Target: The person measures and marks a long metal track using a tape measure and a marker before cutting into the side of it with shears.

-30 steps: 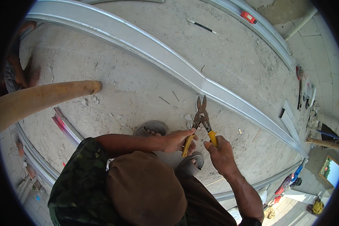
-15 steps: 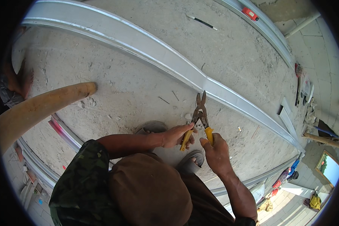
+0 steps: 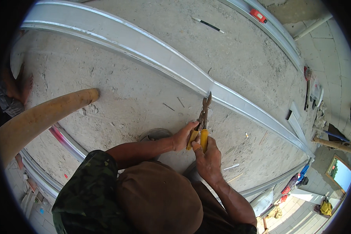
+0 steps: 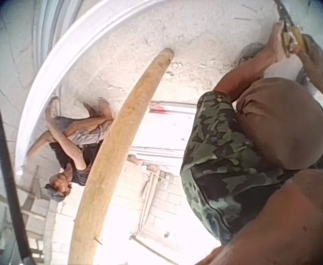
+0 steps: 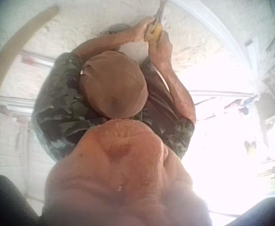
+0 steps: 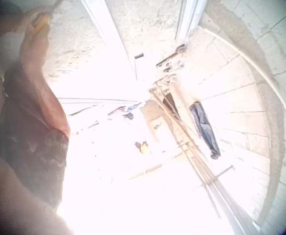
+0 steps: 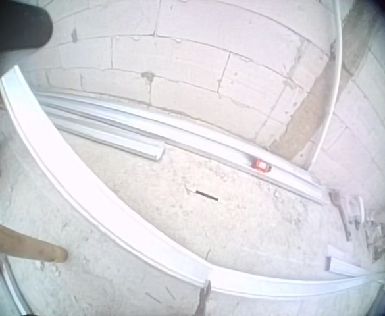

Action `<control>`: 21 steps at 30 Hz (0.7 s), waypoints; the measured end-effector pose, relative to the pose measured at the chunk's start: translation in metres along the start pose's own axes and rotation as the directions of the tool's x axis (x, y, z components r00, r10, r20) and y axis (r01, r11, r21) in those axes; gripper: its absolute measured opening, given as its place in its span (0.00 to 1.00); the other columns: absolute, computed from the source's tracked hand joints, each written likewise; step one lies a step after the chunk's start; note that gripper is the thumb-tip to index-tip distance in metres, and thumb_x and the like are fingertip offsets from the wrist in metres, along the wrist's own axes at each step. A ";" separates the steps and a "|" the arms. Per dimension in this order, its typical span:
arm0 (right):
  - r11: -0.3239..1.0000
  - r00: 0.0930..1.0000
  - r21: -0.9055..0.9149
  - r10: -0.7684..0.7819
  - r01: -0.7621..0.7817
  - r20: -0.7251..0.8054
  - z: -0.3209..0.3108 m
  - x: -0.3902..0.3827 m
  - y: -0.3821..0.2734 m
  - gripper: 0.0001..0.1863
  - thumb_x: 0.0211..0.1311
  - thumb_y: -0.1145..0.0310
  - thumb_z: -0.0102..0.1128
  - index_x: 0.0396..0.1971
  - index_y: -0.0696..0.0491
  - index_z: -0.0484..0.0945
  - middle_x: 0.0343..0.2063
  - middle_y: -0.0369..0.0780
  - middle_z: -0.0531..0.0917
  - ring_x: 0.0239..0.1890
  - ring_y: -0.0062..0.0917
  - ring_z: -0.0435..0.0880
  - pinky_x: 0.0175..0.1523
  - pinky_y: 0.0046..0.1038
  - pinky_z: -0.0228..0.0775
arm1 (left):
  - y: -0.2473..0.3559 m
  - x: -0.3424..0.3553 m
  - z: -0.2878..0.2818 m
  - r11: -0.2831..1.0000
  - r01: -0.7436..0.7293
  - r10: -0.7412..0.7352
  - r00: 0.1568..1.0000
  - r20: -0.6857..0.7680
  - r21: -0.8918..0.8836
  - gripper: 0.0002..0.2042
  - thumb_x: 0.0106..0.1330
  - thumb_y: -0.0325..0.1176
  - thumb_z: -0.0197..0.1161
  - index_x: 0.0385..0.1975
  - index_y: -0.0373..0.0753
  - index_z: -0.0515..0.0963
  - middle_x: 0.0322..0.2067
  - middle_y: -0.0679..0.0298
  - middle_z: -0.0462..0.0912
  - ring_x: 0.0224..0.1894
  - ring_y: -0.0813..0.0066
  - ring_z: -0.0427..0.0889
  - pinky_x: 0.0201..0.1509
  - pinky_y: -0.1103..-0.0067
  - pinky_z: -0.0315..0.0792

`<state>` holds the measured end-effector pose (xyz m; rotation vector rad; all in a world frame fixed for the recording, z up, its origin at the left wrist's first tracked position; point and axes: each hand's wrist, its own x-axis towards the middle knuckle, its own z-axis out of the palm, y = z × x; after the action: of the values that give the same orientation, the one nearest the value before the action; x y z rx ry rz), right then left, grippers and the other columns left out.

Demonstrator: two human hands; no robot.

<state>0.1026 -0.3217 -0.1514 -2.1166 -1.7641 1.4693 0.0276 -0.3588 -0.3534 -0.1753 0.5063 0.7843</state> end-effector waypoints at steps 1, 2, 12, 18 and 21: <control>0.999 1.000 0.032 -0.009 0.009 -0.019 0.002 0.001 0.003 0.20 0.63 0.63 0.59 0.45 0.64 0.72 0.26 0.48 0.80 0.29 0.34 0.80 0.36 0.32 0.71 | 0.002 0.000 0.004 1.000 0.001 -0.001 1.000 -0.014 -0.009 0.24 0.68 0.57 0.48 0.46 0.42 0.74 0.34 0.65 0.76 0.37 0.71 0.77 0.47 0.72 0.72; 0.998 0.999 0.064 -0.017 0.019 -0.038 0.003 0.002 0.006 0.20 0.63 0.62 0.59 0.46 0.64 0.72 0.27 0.47 0.81 0.29 0.33 0.81 0.37 0.32 0.72 | 0.005 0.000 0.008 1.000 0.002 -0.002 1.000 -0.028 -0.018 0.24 0.68 0.57 0.48 0.47 0.42 0.73 0.35 0.65 0.76 0.39 0.71 0.77 0.49 0.72 0.71; 0.974 0.997 0.228 0.028 -0.010 -0.074 0.000 0.011 0.009 0.17 0.63 0.68 0.57 0.47 0.65 0.71 0.30 0.50 0.81 0.32 0.38 0.81 0.40 0.34 0.72 | 0.052 -0.015 0.023 0.945 0.070 -0.031 0.991 -0.128 0.318 0.26 0.68 0.54 0.51 0.52 0.37 0.70 0.44 0.61 0.76 0.44 0.70 0.77 0.52 0.71 0.71; 0.931 0.994 0.366 0.043 -0.003 -0.101 0.017 0.010 0.018 0.21 0.63 0.67 0.58 0.49 0.67 0.70 0.31 0.48 0.80 0.32 0.31 0.79 0.40 0.32 0.71 | 0.128 -0.053 0.044 0.694 -0.277 0.548 0.802 -0.238 0.664 0.31 0.66 0.49 0.58 0.60 0.31 0.64 0.49 0.53 0.75 0.52 0.63 0.76 0.57 0.69 0.70; 0.944 0.992 0.329 0.046 -0.005 -0.115 0.018 0.011 0.011 0.21 0.62 0.66 0.58 0.48 0.68 0.71 0.30 0.46 0.79 0.32 0.28 0.78 0.39 0.30 0.71 | 0.120 -0.044 0.030 0.675 -0.308 0.576 0.788 -0.218 0.670 0.32 0.65 0.47 0.59 0.61 0.29 0.63 0.49 0.53 0.75 0.52 0.63 0.76 0.57 0.68 0.70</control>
<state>0.0985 -0.3263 -0.1745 -2.0145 -1.3449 1.4819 -0.0727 -0.2927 -0.3013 0.4236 1.2273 1.0391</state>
